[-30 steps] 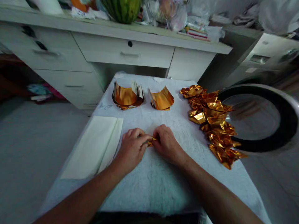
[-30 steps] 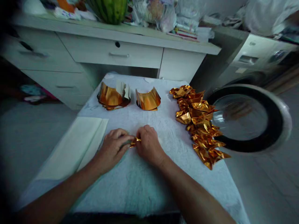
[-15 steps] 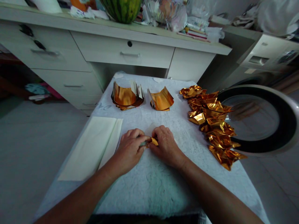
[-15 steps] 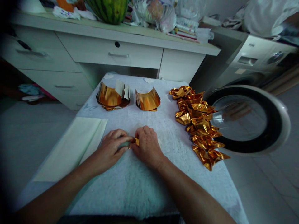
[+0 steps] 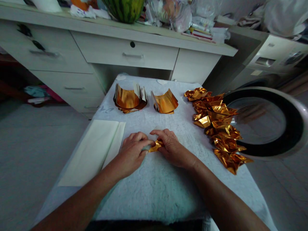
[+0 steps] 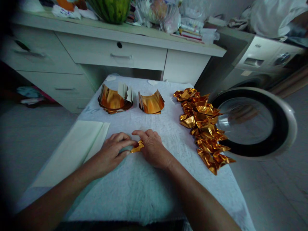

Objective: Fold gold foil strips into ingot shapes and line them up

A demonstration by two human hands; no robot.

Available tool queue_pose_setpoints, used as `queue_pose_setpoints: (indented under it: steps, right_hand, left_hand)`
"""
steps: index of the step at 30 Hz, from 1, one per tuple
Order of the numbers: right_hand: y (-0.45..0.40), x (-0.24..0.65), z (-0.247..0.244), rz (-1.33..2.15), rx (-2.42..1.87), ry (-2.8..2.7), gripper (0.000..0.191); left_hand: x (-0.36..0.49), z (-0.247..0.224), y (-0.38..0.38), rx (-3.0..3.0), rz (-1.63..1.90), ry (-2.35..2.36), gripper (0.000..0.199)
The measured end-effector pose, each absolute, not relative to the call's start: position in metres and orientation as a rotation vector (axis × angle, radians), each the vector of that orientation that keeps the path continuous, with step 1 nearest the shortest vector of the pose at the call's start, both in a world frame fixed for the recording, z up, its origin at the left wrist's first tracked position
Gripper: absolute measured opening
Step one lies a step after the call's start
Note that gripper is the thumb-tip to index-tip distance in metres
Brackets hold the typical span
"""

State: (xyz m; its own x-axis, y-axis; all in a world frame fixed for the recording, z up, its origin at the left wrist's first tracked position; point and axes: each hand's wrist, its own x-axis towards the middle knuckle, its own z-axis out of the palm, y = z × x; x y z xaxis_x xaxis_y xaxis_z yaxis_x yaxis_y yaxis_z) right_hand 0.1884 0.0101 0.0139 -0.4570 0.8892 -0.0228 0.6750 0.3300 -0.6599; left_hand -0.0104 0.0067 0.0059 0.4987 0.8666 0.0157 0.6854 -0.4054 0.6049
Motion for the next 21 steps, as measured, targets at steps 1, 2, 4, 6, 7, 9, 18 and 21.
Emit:
queue_pose_setpoints:
  steps: [1,2,4,6,7,9,18,21]
  right_hand:
    - [0.01,0.19,0.013,0.871,-1.365,-2.267,0.064]
    - [0.011,0.191,0.012,0.873,-1.338,-2.276,0.065]
    - [0.012,0.193,0.011,0.881,-1.293,-2.289,0.067]
    - [0.012,0.195,0.01,0.894,-1.27,-2.297,0.068]
    - [0.012,0.195,0.009,0.9,-1.267,-2.299,0.068]
    - [0.012,0.196,0.008,0.904,-1.259,-2.297,0.069]
    - [0.014,0.201,0.014,1.287,-1.19,-1.832,0.044]
    - [0.019,0.202,0.015,1.274,-1.292,-1.554,0.016]
  left_hand:
    - [-0.011,0.006,0.007,2.212,0.447,1.266,0.04]
    - [-0.011,0.005,0.007,2.214,0.448,1.261,0.041]
    - [-0.012,0.005,0.008,2.217,0.451,1.25,0.042]
    - [-0.013,0.004,0.008,2.221,0.457,1.248,0.043]
    - [-0.013,0.005,0.008,2.223,0.458,1.248,0.043]
    - [-0.013,0.006,0.008,2.224,0.454,1.249,0.044]
    - [-0.007,0.012,0.006,2.251,0.462,1.29,0.03]
    - [-0.003,0.009,0.005,2.285,0.527,1.292,0.018]
